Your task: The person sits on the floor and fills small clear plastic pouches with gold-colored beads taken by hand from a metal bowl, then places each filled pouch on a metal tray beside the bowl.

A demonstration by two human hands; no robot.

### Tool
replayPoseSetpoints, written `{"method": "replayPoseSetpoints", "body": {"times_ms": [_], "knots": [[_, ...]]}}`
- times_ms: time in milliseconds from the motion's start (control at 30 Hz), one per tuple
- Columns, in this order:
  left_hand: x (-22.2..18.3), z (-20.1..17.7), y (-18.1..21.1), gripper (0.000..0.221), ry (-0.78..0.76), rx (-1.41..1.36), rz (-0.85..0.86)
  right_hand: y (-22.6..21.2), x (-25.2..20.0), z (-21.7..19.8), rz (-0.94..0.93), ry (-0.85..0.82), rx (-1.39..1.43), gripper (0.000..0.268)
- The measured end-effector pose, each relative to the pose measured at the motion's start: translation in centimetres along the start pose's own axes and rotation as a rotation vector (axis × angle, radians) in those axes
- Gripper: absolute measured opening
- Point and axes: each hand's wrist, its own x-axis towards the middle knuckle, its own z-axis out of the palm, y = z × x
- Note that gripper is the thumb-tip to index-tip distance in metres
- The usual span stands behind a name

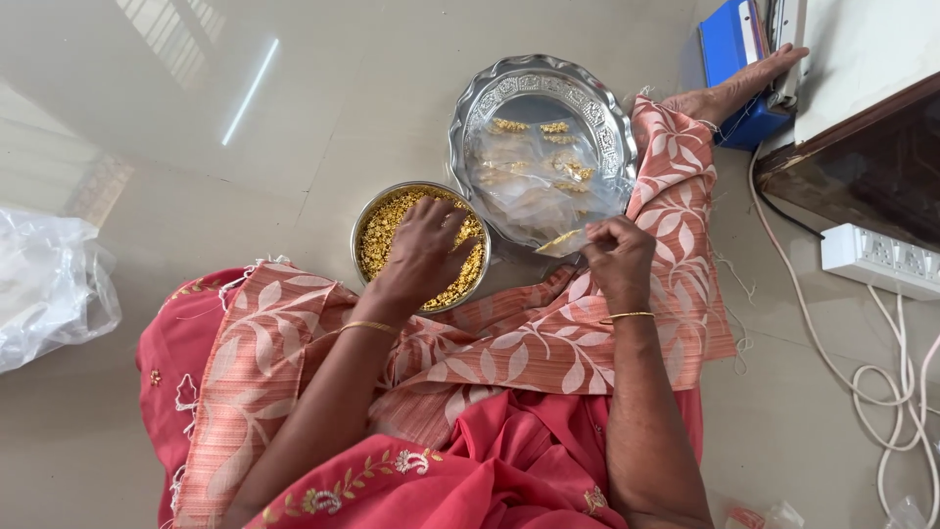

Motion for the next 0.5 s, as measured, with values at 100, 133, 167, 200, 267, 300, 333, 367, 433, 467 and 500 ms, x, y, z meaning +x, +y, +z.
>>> {"method": "replayPoseSetpoints", "body": {"times_ms": [100,133,167,200,267,300,333,367,433,467,500], "knots": [[3.4,2.3,0.8,0.068,-0.006,0.092,0.143,0.6,0.2,-0.1,-0.044,-0.109,-0.177,0.016],[4.6,3.6,0.7,0.068,-0.005,0.098,0.146,0.1,0.3,-0.2,-0.047,-0.105,-0.172,0.016],[5.6,5.1,0.6,0.078,-0.011,0.171,0.174,-0.3,0.1,-0.5,-0.053,-0.155,-0.248,0.013],[6.7,6.5,0.6,0.089,-0.017,0.243,0.202,-0.7,0.0,-0.7,-0.059,-0.206,-0.324,0.012],[7.6,6.5,1.5,0.088,-0.084,0.3,0.208,0.0,0.1,-1.1,-0.077,-0.251,-0.246,0.012],[8.0,6.6,2.0,0.087,-0.151,0.352,0.214,0.5,0.1,-1.4,-0.093,-0.295,-0.17,0.013],[8.4,7.3,1.9,0.087,-0.156,0.354,0.219,0.3,0.1,-1.7,-0.089,-0.291,-0.166,0.013],[8.7,7.9,1.8,0.077,-0.171,0.33,0.229,0.2,0.2,-1.9,-0.11,-0.295,-0.13,0.015],[9.0,9.6,0.9,0.066,-0.192,0.308,0.245,0.0,0.2,-2.3,-0.127,-0.292,-0.09,0.018],[9.0,10.7,0.1,0.044,-0.163,0.24,0.239,-0.1,0.3,-2.4,-0.115,-0.24,-0.07,0.014],[9.1,11.7,-0.8,0.022,-0.135,0.172,0.234,-0.3,0.4,-2.5,-0.103,-0.187,-0.048,0.011]]}}
